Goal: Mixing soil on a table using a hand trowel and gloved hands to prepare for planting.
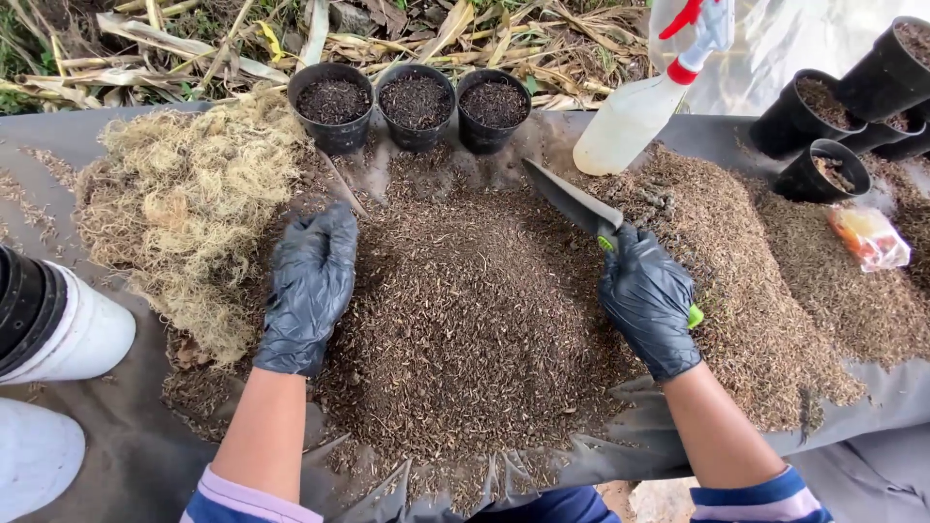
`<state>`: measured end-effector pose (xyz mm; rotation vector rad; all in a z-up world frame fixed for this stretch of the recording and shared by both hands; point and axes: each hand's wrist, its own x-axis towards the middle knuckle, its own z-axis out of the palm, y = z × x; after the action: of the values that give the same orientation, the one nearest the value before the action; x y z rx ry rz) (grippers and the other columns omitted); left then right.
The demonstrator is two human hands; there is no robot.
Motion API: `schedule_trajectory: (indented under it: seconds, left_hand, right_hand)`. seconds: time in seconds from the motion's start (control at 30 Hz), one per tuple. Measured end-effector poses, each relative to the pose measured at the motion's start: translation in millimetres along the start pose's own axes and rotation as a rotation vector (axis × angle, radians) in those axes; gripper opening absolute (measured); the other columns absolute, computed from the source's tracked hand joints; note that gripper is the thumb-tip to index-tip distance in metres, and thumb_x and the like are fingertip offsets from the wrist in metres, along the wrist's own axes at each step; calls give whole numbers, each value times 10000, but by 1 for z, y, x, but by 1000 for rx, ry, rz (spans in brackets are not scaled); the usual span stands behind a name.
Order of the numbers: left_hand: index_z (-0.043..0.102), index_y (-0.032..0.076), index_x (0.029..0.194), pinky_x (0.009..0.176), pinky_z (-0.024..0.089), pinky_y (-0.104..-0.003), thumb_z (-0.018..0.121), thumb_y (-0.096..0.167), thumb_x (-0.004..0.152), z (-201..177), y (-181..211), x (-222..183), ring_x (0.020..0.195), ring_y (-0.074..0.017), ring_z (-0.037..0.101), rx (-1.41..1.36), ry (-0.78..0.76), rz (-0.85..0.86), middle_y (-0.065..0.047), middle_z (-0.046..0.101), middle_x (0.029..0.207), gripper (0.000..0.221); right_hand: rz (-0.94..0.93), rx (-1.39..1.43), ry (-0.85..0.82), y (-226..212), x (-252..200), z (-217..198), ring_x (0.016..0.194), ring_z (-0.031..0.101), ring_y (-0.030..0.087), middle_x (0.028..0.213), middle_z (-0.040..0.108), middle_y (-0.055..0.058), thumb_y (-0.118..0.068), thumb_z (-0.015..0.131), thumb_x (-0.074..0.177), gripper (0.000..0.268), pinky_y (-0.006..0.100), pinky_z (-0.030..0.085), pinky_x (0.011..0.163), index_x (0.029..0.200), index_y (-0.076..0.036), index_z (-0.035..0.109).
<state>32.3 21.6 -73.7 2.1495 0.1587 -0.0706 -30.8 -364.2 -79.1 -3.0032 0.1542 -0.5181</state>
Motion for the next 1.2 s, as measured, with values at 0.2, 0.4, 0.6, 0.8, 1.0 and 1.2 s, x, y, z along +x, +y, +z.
schedule_trajectory:
  seconds: [0.2, 0.4, 0.6, 0.8, 1.0, 1.2]
  left_hand:
    - [658, 381, 1313, 1151, 347, -464, 439, 767, 962, 7, -6, -13, 1340, -301, 541, 318, -27, 70, -28, 650, 1338, 566]
    - [694, 190, 1327, 1113, 436, -559, 486, 678, 987, 11, 24, -25, 1308, -463, 544, 180, 4, 35, -236, 671, 1302, 630]
    - [625, -29, 1336, 1191, 344, -400, 404, 408, 1067, -22, 53, -53, 1378, -394, 476, 140, 82, 202, -242, 675, 1313, 559]
    - [662, -6, 1352, 1239, 236, -601, 514, 480, 1030, 1, 2, -8, 1353, -469, 483, 147, 201, 77, -276, 632, 1364, 602]
    - [636, 245, 1375, 1297, 153, -436, 458, 643, 992, -7, 46, -28, 1431, -200, 469, 18, 42, -74, 4, 614, 1438, 580]
    - [631, -200, 1177, 1167, 404, -182, 396, 43, 1020, -45, 117, -76, 1321, -101, 544, -319, -306, -12, -182, 755, 1123, 373]
  right_hand:
    - [170, 25, -229, -15, -21, -19, 912, 735, 442, 917, 744, 167, -537, 492, 997, 460, 599, 585, 784, 1277, -221, 675]
    - [123, 75, -300, -42, -21, -73, 890, 742, 425, 896, 762, 119, -528, 569, 936, 427, 574, 589, 790, 1311, -354, 675]
    - [-92, 71, -130, -45, 40, -39, 887, 735, 453, 898, 728, 158, -464, 561, 999, 410, 592, 584, 766, 1361, -301, 666]
    - [-126, -9, -111, -83, 73, 1, 764, 744, 373, 833, 743, 113, -443, 566, 1016, 369, 442, 606, 686, 1229, -202, 745]
    - [10, 244, -475, -80, 66, -24, 773, 714, 324, 909, 793, 67, -313, 633, 910, 391, 426, 578, 733, 1266, -213, 762]
    - [-103, 326, -163, -39, 36, -47, 1052, 716, 349, 1166, 767, 64, -298, 777, 849, 415, 455, 582, 908, 1263, -305, 754]
